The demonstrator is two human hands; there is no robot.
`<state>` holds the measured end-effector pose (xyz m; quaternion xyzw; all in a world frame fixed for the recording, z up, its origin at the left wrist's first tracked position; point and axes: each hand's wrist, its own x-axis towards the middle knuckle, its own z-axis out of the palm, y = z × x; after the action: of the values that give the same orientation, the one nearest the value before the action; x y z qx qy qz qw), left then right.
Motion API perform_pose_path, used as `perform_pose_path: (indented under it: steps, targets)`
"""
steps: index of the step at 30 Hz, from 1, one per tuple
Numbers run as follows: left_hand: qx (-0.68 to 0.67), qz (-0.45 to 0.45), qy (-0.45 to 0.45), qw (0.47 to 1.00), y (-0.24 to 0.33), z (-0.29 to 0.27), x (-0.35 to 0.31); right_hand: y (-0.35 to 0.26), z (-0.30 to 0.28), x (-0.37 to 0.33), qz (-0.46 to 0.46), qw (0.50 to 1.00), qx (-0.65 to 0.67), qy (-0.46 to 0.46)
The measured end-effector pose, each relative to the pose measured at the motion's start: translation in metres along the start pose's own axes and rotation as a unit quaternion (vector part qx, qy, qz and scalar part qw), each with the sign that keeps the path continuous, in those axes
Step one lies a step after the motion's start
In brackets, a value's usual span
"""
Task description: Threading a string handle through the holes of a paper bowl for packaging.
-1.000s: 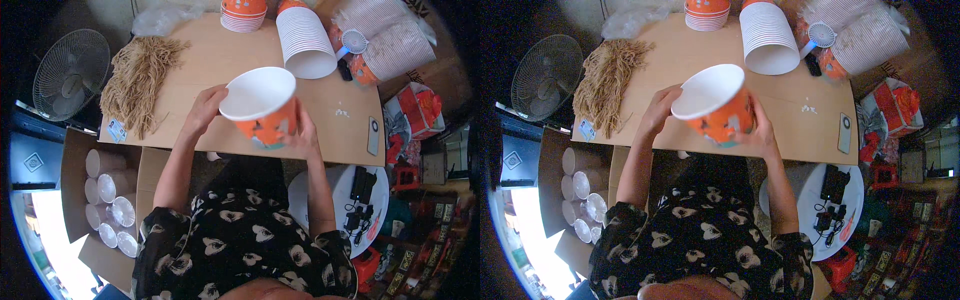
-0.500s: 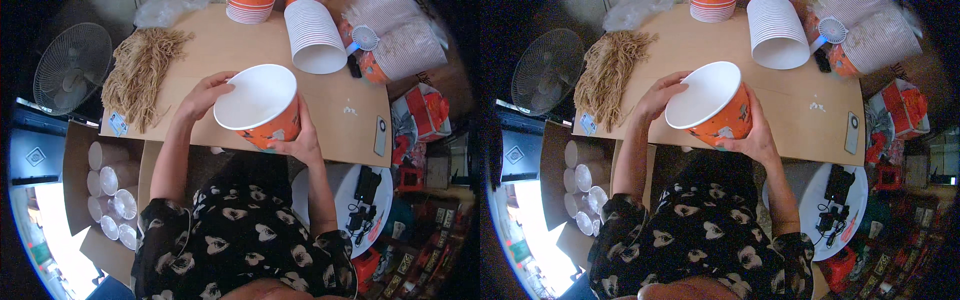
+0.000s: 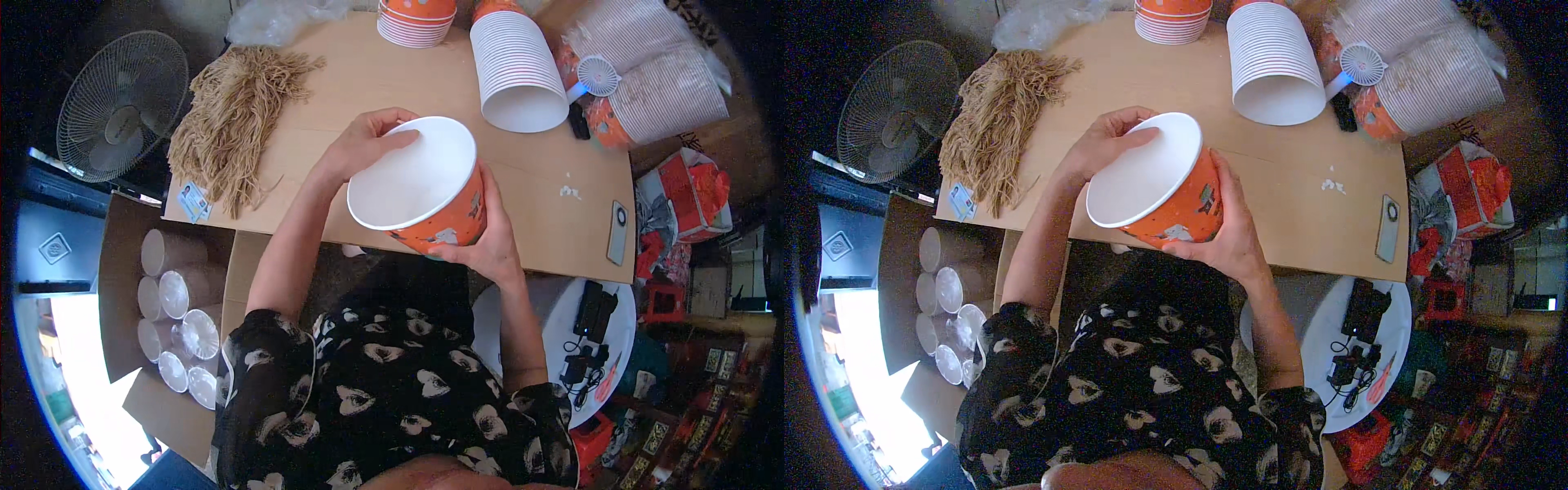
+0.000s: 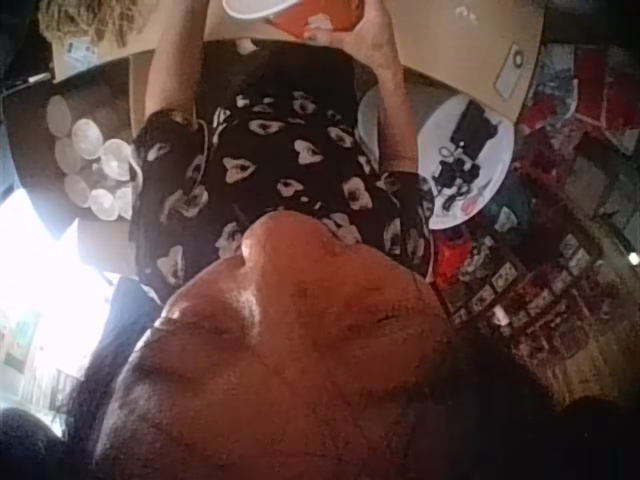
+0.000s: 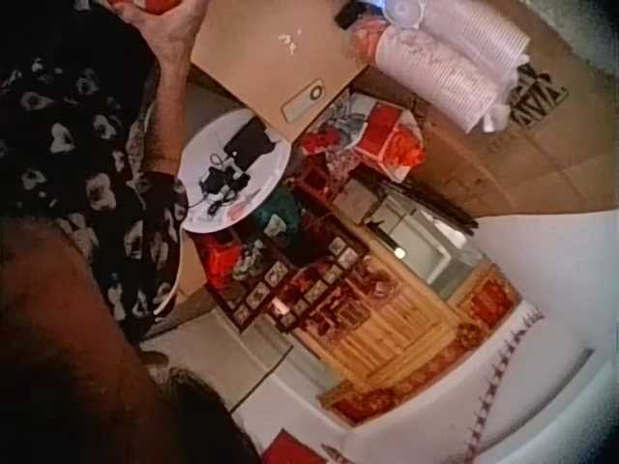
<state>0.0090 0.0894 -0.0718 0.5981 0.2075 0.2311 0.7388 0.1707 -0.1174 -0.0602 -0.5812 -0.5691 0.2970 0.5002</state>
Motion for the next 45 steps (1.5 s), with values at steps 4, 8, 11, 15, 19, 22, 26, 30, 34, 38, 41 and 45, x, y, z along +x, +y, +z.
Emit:
perform_pose_path:
  steps: [4,8,11,15,19,22,26,30,34,38,41,45]
  targets:
    - [0.023,0.016,0.002,1.0,0.005,0.003,0.0,0.0,0.0,-0.003,-0.022,0.999,-0.046,0.0]
    - [0.067,0.03,0.006,0.997,0.006,0.004,0.001,-0.002,0.004,-0.005,-0.032,0.997,-0.073,0.007]
    - [0.081,0.05,-0.003,0.995,0.007,0.005,0.001,-0.001,0.003,-0.006,-0.034,0.996,-0.083,0.006]
    - [0.094,0.046,-0.003,0.994,0.008,0.006,0.002,-0.001,0.002,-0.007,-0.035,0.995,-0.091,0.007]
    - [0.155,0.065,0.009,0.986,0.015,0.007,0.002,-0.004,0.002,-0.009,-0.017,0.995,-0.096,0.015]
    - [0.193,0.038,0.032,0.98,0.012,0.007,-0.003,0.0,0.004,-0.009,-0.01,0.998,-0.062,0.02]
    - [0.196,0.006,0.04,0.98,0.012,0.003,-0.013,0.005,0.009,-0.012,-0.018,0.999,-0.021,0.034]
    - [-0.012,-0.013,0.075,0.997,0.023,0.005,-0.026,0.018,0.028,-0.014,0.025,0.993,0.1,0.055]
    - [0.04,0.041,0.082,0.995,0.028,0.003,0.003,0.027,0.026,0.013,0.288,0.727,0.623,0.039]
    - [-0.07,0.123,0.16,0.977,0.021,-0.014,0.016,0.09,0.055,0.019,-0.011,0.993,0.019,0.112]
    - [0.18,0.218,0.291,0.914,0.012,-0.019,-0.012,0.083,0.058,0.018,-0.004,0.99,0.049,0.129]
    - [0.345,0.195,0.33,0.857,-0.007,-0.06,-0.102,0.065,0.053,-0.001,-0.044,0.982,-0.029,0.182]
